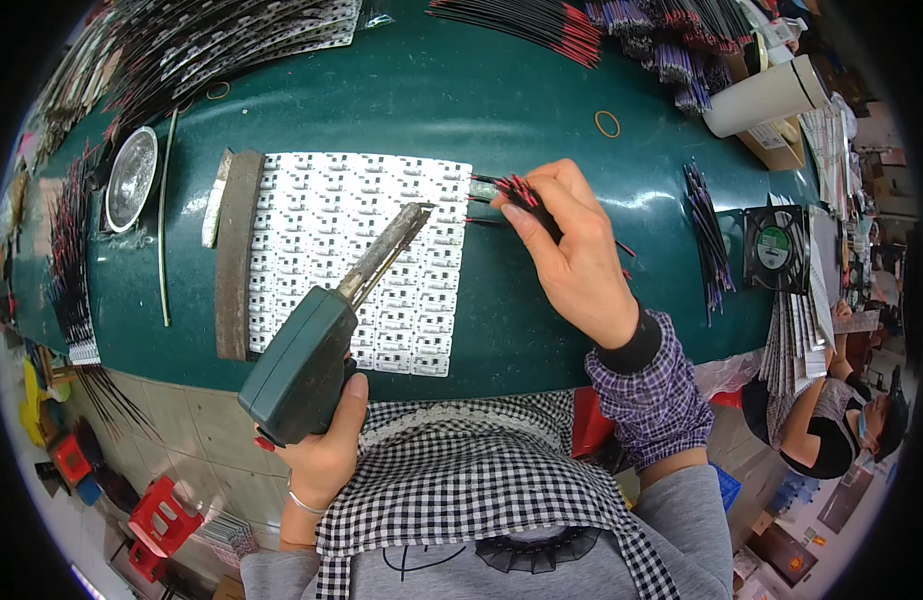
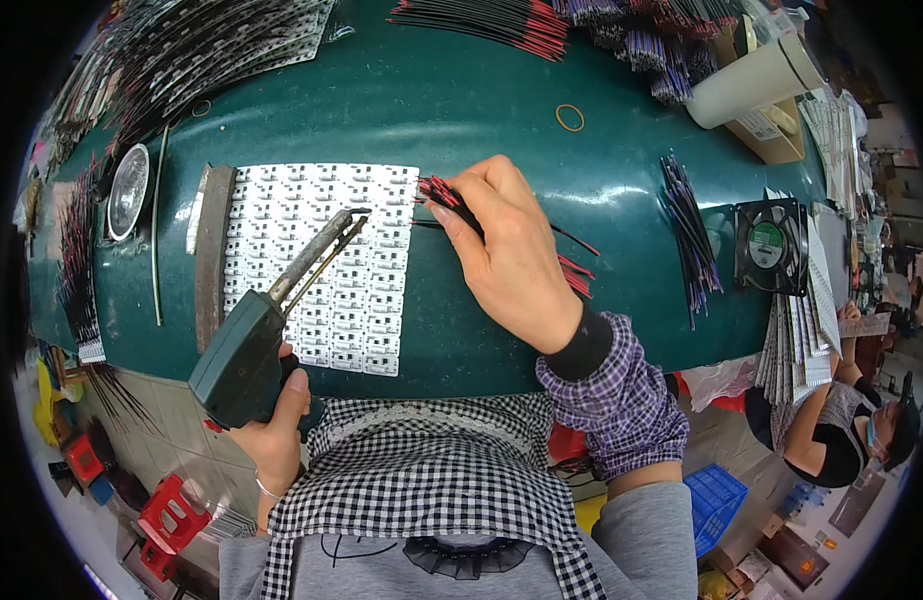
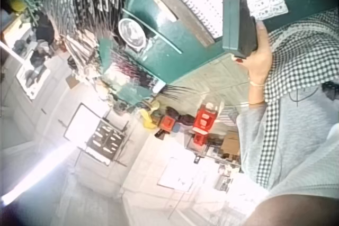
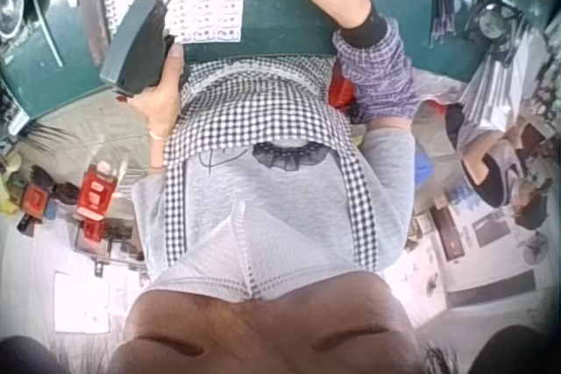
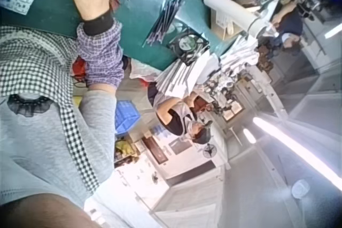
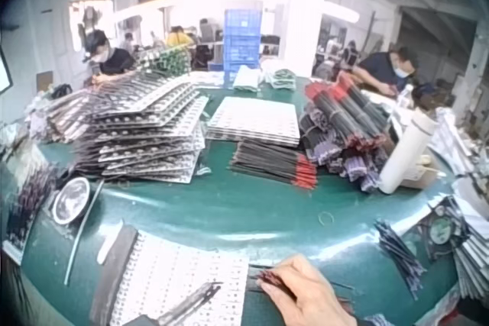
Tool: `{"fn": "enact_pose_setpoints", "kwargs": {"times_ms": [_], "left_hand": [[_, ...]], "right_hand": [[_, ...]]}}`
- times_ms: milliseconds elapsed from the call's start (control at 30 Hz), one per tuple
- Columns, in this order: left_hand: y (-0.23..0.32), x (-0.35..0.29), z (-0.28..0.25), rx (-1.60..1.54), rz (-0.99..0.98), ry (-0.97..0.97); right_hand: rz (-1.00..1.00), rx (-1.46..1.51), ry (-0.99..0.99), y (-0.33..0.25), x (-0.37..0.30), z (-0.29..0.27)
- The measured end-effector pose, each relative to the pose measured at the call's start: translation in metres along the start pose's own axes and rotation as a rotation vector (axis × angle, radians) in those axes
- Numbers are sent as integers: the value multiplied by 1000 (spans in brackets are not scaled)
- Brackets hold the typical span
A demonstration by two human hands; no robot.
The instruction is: The person solders wires onto a circuit board sheet using a soldering tool, stacks the completed sheet onto a pile, places a new board sheet on the table, and solders more wires to it.
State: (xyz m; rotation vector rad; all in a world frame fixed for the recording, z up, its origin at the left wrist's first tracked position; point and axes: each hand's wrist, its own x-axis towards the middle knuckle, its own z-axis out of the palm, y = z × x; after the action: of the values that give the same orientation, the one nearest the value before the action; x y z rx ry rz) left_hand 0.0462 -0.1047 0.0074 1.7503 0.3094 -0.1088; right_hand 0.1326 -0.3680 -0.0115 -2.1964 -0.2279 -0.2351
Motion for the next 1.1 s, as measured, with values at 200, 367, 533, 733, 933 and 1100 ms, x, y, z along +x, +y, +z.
{"fn": "enact_pose_setpoints", "kwargs": {"times_ms": [200, 367, 533, 733, 933, 1100], "left_hand": [[3, 0, 1, 8, -32, 6], [-1, -1, 3, 50, -3, 6], [-4, 1, 6, 43, 33, 0], [-3, 1, 5, 94, 55, -20], [-9, 3, 8, 106, 138, -17], [-15, 4, 8, 158, 214, -4]], "right_hand": [[103, 122, -8, -6, -6, 6], [212, 53, -63, -3, -6, 11], [212, 24, -92, -4, -4, 12], [182, 20, -47, 4, -10, 18], [203, 33, -12, 0, -9, 19], [256, -5, -51, -5, -6, 20]]}}
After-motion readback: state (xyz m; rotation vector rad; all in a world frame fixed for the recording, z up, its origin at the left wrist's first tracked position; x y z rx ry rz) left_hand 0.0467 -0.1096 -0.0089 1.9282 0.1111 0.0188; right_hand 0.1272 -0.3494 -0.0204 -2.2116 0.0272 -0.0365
